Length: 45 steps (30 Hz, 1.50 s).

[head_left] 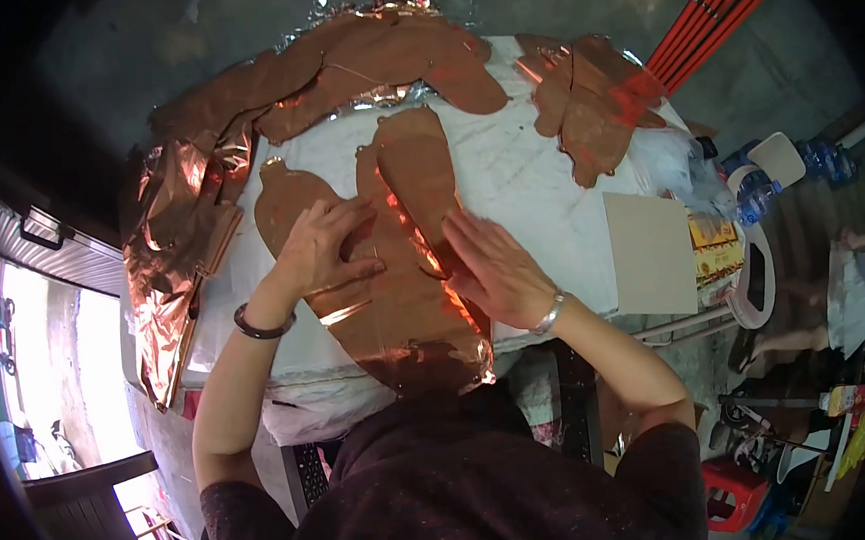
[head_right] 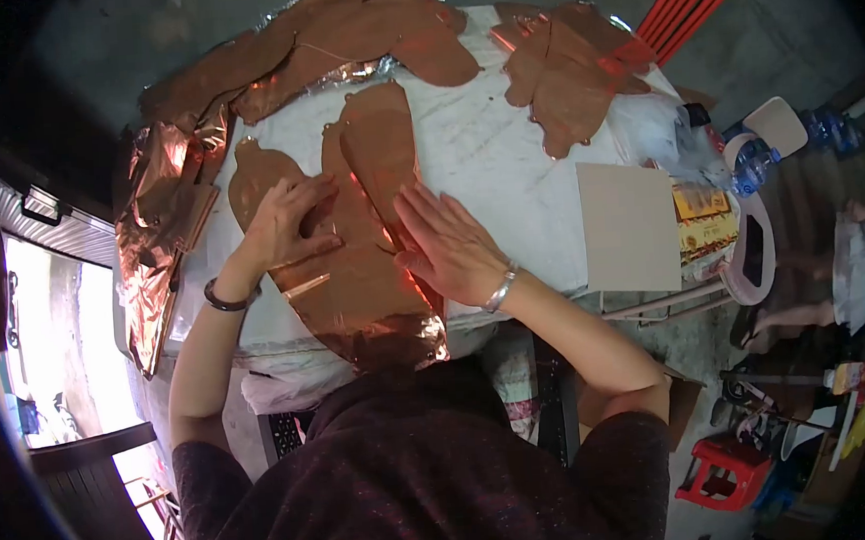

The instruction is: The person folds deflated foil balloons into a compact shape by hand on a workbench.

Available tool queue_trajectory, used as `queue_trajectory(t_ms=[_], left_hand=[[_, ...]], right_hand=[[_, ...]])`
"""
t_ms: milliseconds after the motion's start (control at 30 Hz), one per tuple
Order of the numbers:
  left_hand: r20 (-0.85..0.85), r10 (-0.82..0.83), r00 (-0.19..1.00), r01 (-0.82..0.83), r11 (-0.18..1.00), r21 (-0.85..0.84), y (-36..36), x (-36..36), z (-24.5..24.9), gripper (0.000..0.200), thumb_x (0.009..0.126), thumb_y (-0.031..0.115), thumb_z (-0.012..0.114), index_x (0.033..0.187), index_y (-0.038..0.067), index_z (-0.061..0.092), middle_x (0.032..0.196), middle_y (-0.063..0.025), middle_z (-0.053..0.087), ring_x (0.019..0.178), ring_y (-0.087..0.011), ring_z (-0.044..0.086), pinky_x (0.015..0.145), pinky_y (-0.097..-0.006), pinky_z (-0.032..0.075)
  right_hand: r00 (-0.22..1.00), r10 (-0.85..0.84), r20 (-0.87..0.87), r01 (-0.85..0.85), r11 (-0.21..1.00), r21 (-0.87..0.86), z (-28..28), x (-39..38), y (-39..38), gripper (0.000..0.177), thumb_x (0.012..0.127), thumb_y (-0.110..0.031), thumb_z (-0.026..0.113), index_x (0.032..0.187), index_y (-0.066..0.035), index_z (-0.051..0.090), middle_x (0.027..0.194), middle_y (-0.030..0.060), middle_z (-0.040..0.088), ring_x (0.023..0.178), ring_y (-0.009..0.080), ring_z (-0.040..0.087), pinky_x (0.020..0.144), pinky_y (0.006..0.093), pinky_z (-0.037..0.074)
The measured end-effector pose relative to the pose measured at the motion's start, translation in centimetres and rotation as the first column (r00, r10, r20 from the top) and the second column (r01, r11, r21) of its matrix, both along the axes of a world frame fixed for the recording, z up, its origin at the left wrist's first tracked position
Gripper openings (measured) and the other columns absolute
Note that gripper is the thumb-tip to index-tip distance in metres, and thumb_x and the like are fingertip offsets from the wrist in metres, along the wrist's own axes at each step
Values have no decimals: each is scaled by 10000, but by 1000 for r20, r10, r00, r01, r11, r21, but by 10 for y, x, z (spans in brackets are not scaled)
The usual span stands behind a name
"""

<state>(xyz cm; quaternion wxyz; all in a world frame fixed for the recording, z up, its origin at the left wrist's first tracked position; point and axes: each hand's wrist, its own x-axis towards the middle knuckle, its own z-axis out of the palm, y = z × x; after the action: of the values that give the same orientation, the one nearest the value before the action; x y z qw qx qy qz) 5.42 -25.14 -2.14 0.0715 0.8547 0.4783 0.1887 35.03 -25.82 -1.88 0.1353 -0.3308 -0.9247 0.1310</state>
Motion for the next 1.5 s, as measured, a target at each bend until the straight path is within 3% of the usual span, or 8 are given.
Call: queue_trajectory(t_ms=[667,733,867,1133,1233,1333,1400,1500], left_hand=[[85,-36,996,38,999,-17,-3,-5,2,683,707,423,750,1249,54,557,1355,-113,496,1090,-315,501,933,-399,409],[156,11,988,-13,1000,16,-17,-12,9,517,747,329,730,1146,27,597,1247,-130,558,1048,-329,527,889,-407,430],[-167,347,923,-340,938,72,-81,-42,33,195,747,151,685,905,57,620,933,-100,583,884,-300,566,809,-402,455],[-27,193,981,-195,969,-151,-124,-24,28,363,785,116,623,1138,35,610,1212,-162,517,1128,-319,501,918,-411,428],[-57,288,956,-286,957,35,-86,-24,6,341,795,135,621,1121,41,589,1245,-172,500,1161,-347,478,948,-435,407],[198,246,949,-270,957,105,-44,-24,-17,387,821,136,606,1189,41,533,1260,-194,481,1193,-386,443,998,-456,369],[576,333,747,-174,933,-314,-27,-16,-37,431,893,137,552,1304,45,464,1345,-186,441,1252,-328,425,1030,-438,344],[817,494,298,29,850,-525,-24,32,-22,512,957,211,516,1411,33,362,1451,-132,364,1331,-230,365,1082,-369,302]], right_hand=[[980,-137,142,138,990,5,-28,-44,79,763,931,-503,443,1456,8,230,1537,193,178,1442,293,130,1148,448,138],[982,-132,137,134,991,-3,-25,-47,80,764,929,-504,446,1457,5,232,1538,190,180,1443,290,125,1148,450,136],[975,-136,174,142,990,-18,-23,-47,81,783,927,-534,424,1465,-5,215,1544,181,168,1444,289,124,1149,449,133],[980,-135,146,132,991,25,-29,-46,81,821,926,-614,340,1462,-3,226,1544,182,168,1443,291,124,1146,466,132],[981,-144,131,142,990,23,-29,-44,82,827,923,-622,337,1462,-4,228,1543,181,171,1443,290,125,1145,466,133],[978,-153,143,154,988,6,-28,-45,81,812,925,-599,369,1461,-5,231,1547,178,160,1447,285,110,1146,463,133],[979,-154,130,153,988,22,-27,-46,80,784,914,-537,448,1446,4,255,1544,180,169,1445,284,122,1139,466,161],[983,-147,111,147,989,12,-23,-46,79,760,885,-468,521,1421,17,288,1526,192,208,1432,295,159,1126,468,198]])
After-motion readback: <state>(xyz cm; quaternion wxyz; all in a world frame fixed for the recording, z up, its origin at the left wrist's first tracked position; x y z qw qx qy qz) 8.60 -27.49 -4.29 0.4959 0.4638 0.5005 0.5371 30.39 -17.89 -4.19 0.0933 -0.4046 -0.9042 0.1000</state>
